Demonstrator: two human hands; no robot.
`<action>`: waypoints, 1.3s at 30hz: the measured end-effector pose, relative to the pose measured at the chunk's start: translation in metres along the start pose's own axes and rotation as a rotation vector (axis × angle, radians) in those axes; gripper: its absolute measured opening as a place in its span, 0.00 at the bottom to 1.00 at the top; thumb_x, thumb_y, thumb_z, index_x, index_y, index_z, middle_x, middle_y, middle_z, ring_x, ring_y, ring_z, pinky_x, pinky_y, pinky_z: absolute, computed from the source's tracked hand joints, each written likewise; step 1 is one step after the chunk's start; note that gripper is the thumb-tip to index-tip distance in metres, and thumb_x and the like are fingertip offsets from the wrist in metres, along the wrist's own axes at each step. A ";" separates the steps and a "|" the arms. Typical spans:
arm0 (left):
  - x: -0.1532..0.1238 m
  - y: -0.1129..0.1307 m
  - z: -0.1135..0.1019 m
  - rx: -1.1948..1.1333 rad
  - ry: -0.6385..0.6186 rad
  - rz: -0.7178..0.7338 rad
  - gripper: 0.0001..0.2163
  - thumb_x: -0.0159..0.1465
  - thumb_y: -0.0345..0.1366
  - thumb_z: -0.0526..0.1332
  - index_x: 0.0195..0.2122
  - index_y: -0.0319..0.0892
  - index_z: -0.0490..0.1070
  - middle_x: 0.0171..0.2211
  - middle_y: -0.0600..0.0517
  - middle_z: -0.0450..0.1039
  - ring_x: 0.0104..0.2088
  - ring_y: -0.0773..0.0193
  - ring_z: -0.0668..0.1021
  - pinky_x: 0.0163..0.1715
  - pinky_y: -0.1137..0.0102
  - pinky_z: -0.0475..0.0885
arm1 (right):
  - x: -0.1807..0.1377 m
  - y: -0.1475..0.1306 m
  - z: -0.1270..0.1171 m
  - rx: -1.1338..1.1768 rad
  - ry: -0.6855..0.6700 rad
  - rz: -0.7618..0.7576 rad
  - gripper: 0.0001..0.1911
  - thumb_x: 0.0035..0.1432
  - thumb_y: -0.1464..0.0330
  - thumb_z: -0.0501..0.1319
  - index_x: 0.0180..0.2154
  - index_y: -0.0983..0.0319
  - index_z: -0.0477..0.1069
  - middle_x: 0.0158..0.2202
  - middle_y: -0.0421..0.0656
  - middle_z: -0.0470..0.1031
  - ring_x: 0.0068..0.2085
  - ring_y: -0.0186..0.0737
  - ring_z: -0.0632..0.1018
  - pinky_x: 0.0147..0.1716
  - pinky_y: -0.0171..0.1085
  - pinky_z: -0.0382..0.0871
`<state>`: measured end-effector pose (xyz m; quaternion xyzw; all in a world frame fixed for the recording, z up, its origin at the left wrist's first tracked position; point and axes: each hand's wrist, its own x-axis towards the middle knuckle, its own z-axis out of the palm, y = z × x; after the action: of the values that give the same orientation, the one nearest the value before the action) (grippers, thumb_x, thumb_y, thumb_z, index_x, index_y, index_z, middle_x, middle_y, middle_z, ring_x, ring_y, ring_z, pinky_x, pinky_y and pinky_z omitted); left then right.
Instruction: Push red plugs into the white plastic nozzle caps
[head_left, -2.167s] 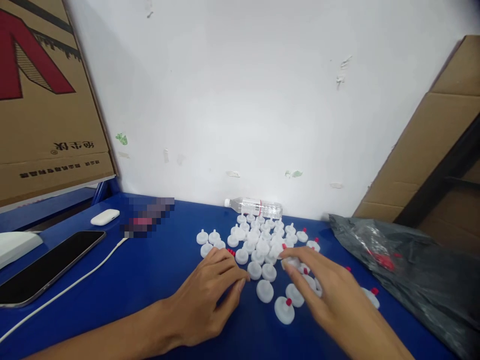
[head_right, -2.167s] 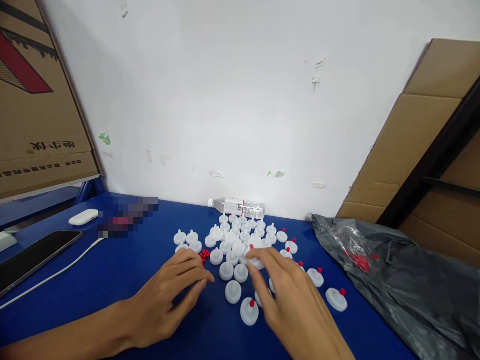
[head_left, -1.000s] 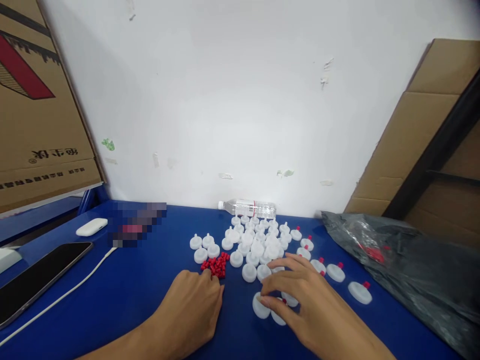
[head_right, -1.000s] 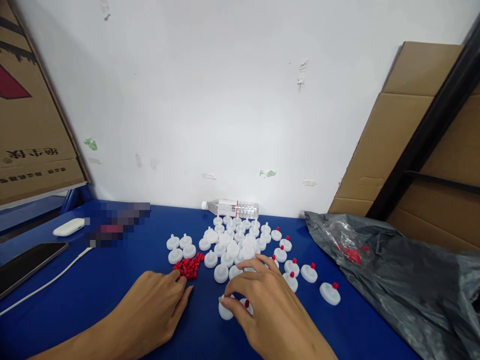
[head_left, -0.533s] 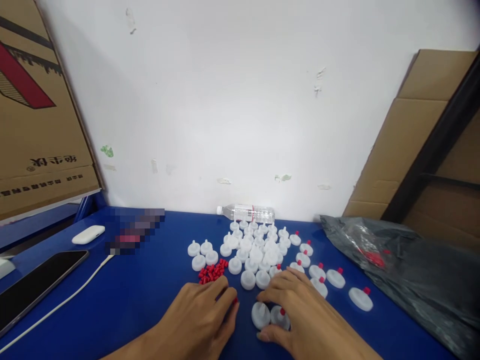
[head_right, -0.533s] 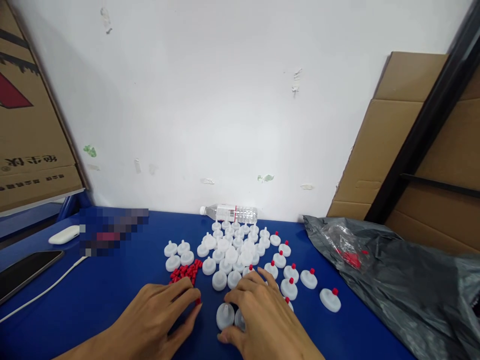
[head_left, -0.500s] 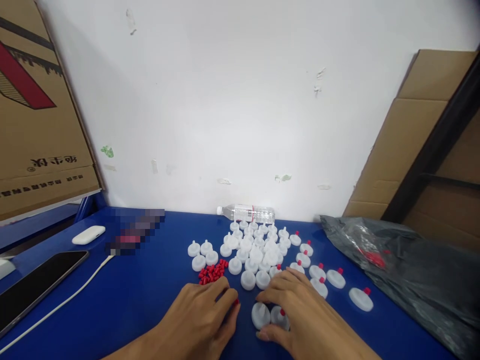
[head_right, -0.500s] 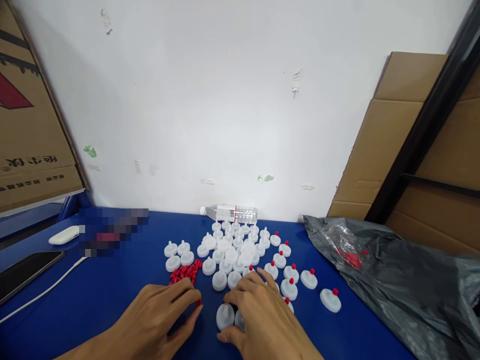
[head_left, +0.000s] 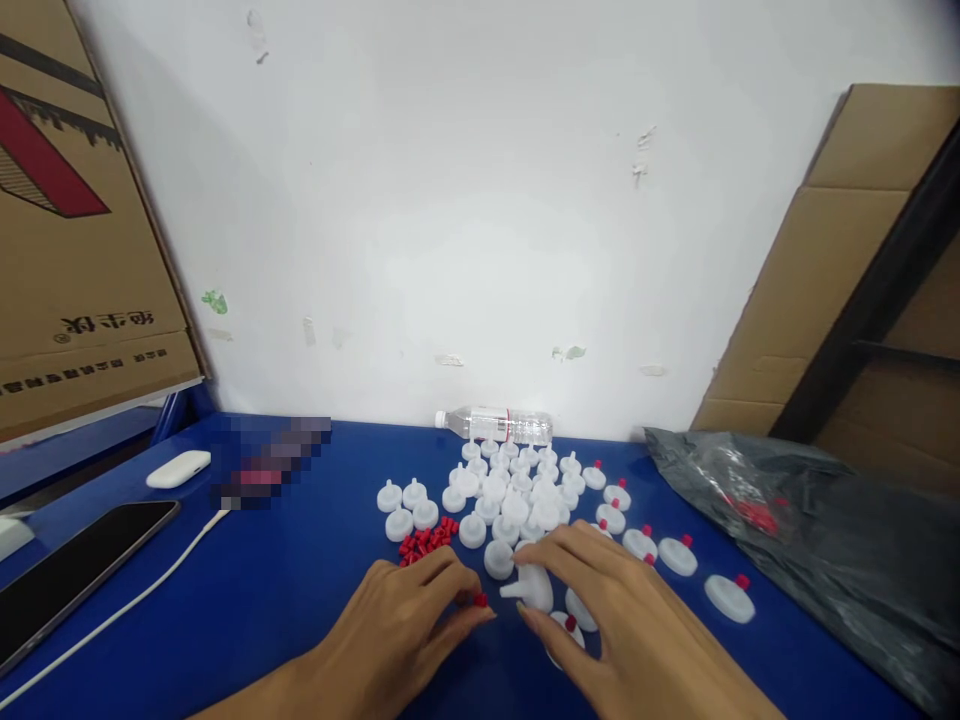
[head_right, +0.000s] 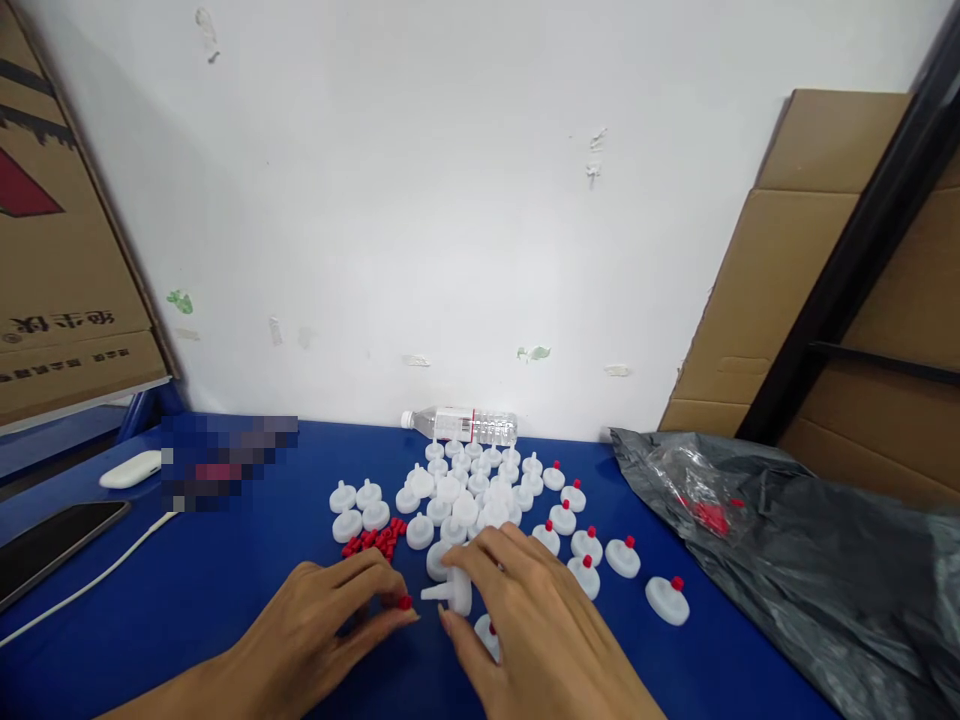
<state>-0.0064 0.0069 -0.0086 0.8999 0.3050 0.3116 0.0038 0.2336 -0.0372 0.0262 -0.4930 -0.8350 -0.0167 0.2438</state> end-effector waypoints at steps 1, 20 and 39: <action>0.000 -0.001 0.000 -0.005 0.007 0.003 0.11 0.75 0.45 0.52 0.41 0.46 0.69 0.33 0.58 0.77 0.26 0.68 0.78 0.24 0.71 0.60 | 0.001 0.000 0.000 0.000 -0.003 -0.006 0.20 0.63 0.68 0.63 0.56 0.52 0.70 0.52 0.44 0.76 0.54 0.48 0.78 0.50 0.43 0.76; 0.001 0.001 0.000 -0.034 0.076 0.089 0.09 0.75 0.41 0.54 0.42 0.45 0.70 0.34 0.57 0.78 0.27 0.68 0.80 0.23 0.72 0.62 | 0.013 -0.010 0.004 -0.012 0.197 -0.167 0.26 0.40 0.66 0.80 0.44 0.56 0.79 0.41 0.39 0.83 0.41 0.45 0.83 0.42 0.38 0.78; 0.001 0.016 -0.020 -0.143 -0.065 0.049 0.22 0.77 0.42 0.42 0.34 0.43 0.71 0.28 0.50 0.73 0.26 0.65 0.74 0.28 0.71 0.68 | 0.018 -0.021 -0.003 0.108 -0.011 -0.162 0.16 0.52 0.68 0.74 0.44 0.53 0.79 0.41 0.38 0.82 0.43 0.40 0.82 0.40 0.32 0.77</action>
<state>-0.0080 -0.0093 0.0118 0.9141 0.2597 0.3033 0.0704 0.2102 -0.0344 0.0406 -0.4101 -0.8732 0.0113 0.2632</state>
